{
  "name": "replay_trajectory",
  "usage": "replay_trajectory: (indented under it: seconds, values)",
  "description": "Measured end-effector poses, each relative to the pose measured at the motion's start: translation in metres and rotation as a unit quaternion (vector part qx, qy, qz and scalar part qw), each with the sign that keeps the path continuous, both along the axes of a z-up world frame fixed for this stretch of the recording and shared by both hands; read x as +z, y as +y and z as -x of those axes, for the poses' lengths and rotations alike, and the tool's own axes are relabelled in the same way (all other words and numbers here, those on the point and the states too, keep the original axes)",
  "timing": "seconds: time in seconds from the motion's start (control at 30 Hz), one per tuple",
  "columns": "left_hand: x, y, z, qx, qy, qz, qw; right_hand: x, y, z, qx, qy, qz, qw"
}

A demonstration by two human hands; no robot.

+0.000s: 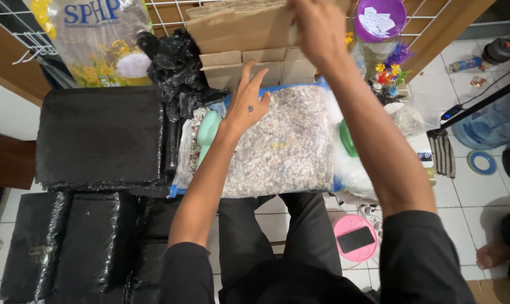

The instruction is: Packing gravel into a plastic bag and then into a cardboard box for shipping

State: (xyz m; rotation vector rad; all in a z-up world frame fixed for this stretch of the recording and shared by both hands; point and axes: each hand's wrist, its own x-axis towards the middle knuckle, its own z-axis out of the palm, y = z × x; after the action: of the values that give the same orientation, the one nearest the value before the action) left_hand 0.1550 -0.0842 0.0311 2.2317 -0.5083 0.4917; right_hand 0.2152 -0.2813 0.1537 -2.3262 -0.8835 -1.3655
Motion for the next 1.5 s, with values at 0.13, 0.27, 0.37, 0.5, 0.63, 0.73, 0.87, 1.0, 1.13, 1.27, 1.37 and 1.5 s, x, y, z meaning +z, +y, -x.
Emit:
replay_trajectory:
  seconds: [0.13, 0.27, 0.37, 0.5, 0.63, 0.73, 0.87, 1.0, 1.13, 1.27, 1.37, 1.5]
  values:
    - [-0.012, -0.001, -0.009, 0.022, -0.015, -0.044, 0.999, 0.011, -0.025, -0.005, 0.003, -0.034, -0.013, 0.999]
    - [-0.015, -0.001, -0.011, 0.029, -0.036, -0.093, 0.995, 0.012, -0.056, -0.01, -0.126, -0.063, 0.022, 0.99]
    - [-0.014, 0.0, -0.011, 0.028, -0.045, -0.108, 0.993, 0.024, -0.071, 0.007, -0.162, -0.085, 0.031, 0.983]
    - [-0.014, 0.004, -0.018, 0.024, -0.032, -0.115, 0.993, 0.042, -0.091, 0.044, -0.149, -0.087, 0.013, 0.985]
    - [-0.022, 0.013, -0.034, 0.025, -0.097, -0.14, 0.985, 0.072, -0.088, 0.093, -0.115, -0.115, -0.003, 0.987]
    - [-0.034, 0.016, -0.053, 0.037, -0.121, -0.175, 0.976, 0.088, -0.083, 0.133, -0.064, -0.081, -0.003, 0.995]
    - [-0.034, 0.018, -0.07, 0.086, -0.09, -0.276, 0.953, 0.079, -0.096, 0.157, -0.083, 0.027, -0.006, 0.996]
    - [-0.038, 0.025, -0.075, 0.097, -0.041, -0.28, 0.954, 0.072, -0.102, 0.174, -0.083, 0.102, -0.016, 0.991]
    - [-0.058, 0.035, -0.088, 0.079, 0.04, -0.306, 0.948, 0.063, -0.109, 0.181, -0.107, 0.152, -0.011, 0.983]
    - [-0.047, 0.039, -0.076, 0.065, 0.083, -0.331, 0.938, 0.059, -0.103, 0.188, -0.066, 0.286, -0.043, 0.955]
    - [-0.046, 0.041, -0.065, 0.054, 0.017, -0.258, 0.964, 0.049, -0.101, 0.188, -0.067, 0.355, -0.048, 0.931]
    - [-0.024, 0.042, -0.048, 0.078, -0.035, -0.163, 0.983, 0.037, -0.096, 0.186, -0.07, 0.503, -0.149, 0.848]
